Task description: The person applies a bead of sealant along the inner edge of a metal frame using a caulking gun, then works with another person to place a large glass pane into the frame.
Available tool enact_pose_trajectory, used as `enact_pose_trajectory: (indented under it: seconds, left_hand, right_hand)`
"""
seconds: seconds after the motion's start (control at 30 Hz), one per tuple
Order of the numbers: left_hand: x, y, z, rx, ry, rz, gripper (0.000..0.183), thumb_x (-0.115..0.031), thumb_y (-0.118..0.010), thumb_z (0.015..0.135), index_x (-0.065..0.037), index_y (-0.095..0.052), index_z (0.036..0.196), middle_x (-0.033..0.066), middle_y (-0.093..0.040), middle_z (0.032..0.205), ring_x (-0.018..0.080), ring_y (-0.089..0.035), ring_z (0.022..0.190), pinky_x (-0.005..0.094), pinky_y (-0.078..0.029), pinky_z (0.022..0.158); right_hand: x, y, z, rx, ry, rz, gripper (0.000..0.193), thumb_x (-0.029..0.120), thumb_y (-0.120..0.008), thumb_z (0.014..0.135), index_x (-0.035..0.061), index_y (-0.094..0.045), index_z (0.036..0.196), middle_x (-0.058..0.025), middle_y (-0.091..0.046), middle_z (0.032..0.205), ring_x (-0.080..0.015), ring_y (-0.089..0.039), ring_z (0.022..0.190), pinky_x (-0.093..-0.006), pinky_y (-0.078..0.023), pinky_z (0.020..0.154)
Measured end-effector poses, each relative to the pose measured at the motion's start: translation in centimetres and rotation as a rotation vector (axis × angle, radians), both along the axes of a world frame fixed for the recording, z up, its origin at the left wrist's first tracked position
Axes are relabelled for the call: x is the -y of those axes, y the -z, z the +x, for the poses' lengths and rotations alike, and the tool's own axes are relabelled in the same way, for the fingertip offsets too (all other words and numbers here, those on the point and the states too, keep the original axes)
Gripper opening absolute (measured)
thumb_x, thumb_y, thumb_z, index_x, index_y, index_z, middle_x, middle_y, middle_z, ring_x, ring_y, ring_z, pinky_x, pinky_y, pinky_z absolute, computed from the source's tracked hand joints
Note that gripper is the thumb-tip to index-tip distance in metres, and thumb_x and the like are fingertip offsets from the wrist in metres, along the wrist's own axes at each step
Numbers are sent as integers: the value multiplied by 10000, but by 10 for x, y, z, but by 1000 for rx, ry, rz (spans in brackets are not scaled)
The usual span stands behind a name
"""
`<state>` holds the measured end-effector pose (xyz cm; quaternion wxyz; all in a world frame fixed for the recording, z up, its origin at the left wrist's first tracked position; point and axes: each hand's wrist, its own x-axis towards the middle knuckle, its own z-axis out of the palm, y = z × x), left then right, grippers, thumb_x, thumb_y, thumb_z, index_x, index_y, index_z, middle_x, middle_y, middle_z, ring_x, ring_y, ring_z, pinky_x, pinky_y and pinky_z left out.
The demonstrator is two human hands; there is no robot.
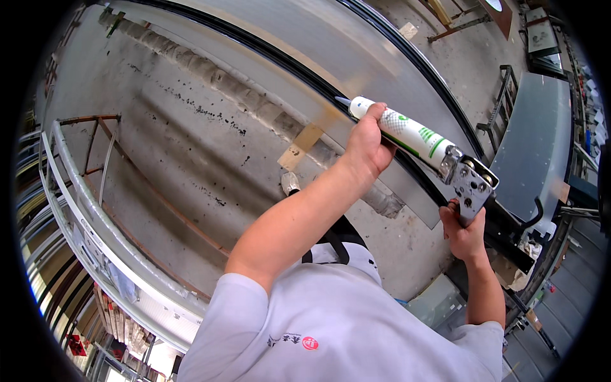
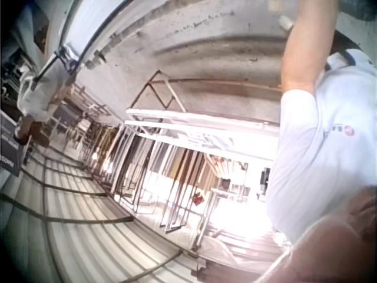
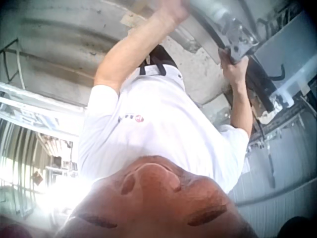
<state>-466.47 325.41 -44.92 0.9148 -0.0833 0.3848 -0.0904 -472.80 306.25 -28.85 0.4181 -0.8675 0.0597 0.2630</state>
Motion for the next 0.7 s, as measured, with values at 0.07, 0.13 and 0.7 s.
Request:
enact_pose_trajectory:
  seconds: [0.07, 0.13, 0.7]
  left_hand:
    - [19, -1, -8, 21, -4, -4, 163, -219, -585, 964, -89, -532, 1048, 74, -606, 991, 268, -611, 941, 502, -514, 929]
    - [41, -5, -16, -13, 35, 17, 166, -222, -591, 962, -89, -534, 1043, 74, -606, 992, 266, -612, 944, 500, -513, 931]
    - [172, -22, -59, -79, 152, -10, 145, -240, -592, 969, -101, -556, 990, 40, -615, 959, 221, -610, 932, 441, -502, 944]
  right_hand:
    - [21, 1, -6, -12, 48, -25, 176, 58, -644, 896, 25, -563, 744, 42, -486, 551, -48, -425, 480, -251, -321, 441]
    - [45, -3, -14, -25, 27, -29, 173, 54, -643, 894, 26, -561, 744, 42, -484, 562, -49, -418, 493, -252, -322, 449]
    - [190, -5, -72, 98, 25, -146, 101, 29, -643, 891, 31, -555, 841, 38, -498, 658, -50, -421, 542, -248, -339, 474]
